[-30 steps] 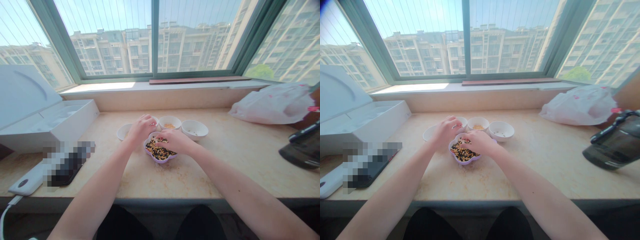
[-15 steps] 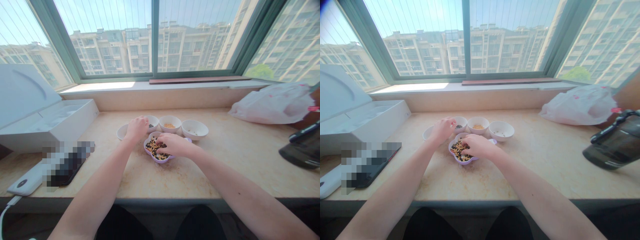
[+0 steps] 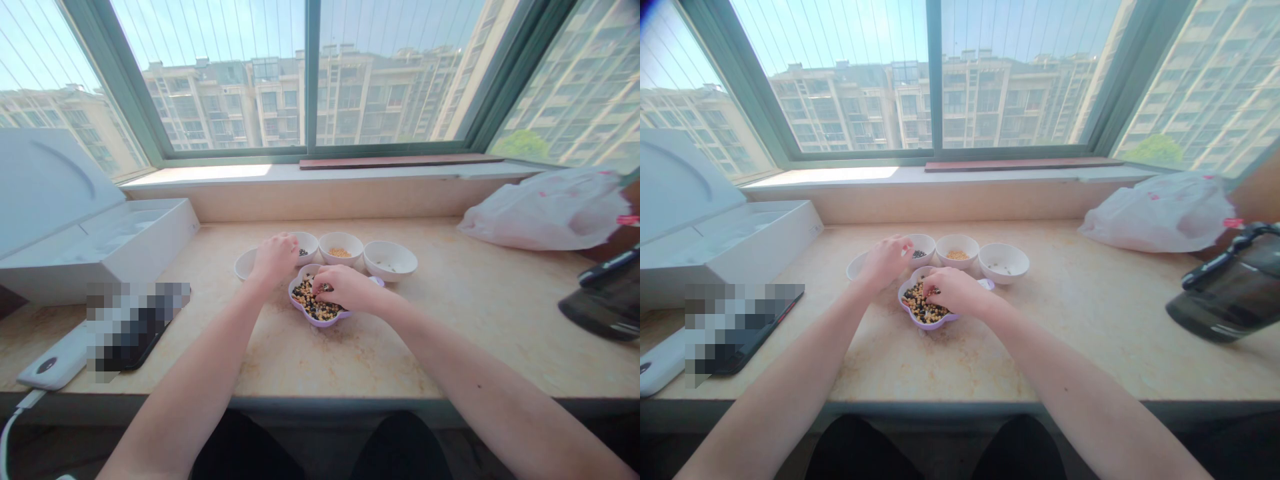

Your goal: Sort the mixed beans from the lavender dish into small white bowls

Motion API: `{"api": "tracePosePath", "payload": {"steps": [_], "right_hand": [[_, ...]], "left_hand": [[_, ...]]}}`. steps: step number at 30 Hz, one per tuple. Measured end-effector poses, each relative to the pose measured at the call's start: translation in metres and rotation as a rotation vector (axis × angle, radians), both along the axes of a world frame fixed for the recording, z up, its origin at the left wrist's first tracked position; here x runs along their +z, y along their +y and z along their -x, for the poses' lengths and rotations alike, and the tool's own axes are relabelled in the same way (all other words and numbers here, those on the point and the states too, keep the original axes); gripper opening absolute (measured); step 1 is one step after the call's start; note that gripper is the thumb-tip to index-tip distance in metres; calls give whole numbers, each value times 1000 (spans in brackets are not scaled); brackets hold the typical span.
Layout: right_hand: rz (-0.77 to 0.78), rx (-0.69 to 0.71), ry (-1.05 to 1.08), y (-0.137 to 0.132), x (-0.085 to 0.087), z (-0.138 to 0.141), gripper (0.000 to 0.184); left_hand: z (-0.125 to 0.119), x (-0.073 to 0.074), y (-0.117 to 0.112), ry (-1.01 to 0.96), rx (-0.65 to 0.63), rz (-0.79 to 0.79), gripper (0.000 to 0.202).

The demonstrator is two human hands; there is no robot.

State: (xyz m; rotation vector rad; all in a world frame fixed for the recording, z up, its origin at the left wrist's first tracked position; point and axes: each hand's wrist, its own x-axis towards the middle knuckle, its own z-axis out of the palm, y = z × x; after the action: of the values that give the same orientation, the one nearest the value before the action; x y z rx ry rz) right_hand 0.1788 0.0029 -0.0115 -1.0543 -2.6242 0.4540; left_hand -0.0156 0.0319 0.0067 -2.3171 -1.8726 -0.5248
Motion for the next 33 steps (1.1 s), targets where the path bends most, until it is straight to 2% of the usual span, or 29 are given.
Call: {"api": "tracePosePath", "payload": {"steps": [9,13,18,21,27,33], "right_hand": [[-27,-34,140,0,8,-5,8],[9,-20,206,-2,13,-8,12],[31,-78,282,1,11,-12,22],[9,-97,361,9,9,-16,22],[-62,-264,446,23,7,-23,14],[-187,-413,378,33,2,-30,21]], "left_hand": [[1,0,-5,-67,-57,-2,28],[2,2,-12,-122,-198,43,27],[-2,7,-23,-115,-400,127,24],[-6,9,-29,-91,-458,171,22],[-13,9,-34,-47,-504,248,21],[-17,6,-38,43,-618,326,9]]}}
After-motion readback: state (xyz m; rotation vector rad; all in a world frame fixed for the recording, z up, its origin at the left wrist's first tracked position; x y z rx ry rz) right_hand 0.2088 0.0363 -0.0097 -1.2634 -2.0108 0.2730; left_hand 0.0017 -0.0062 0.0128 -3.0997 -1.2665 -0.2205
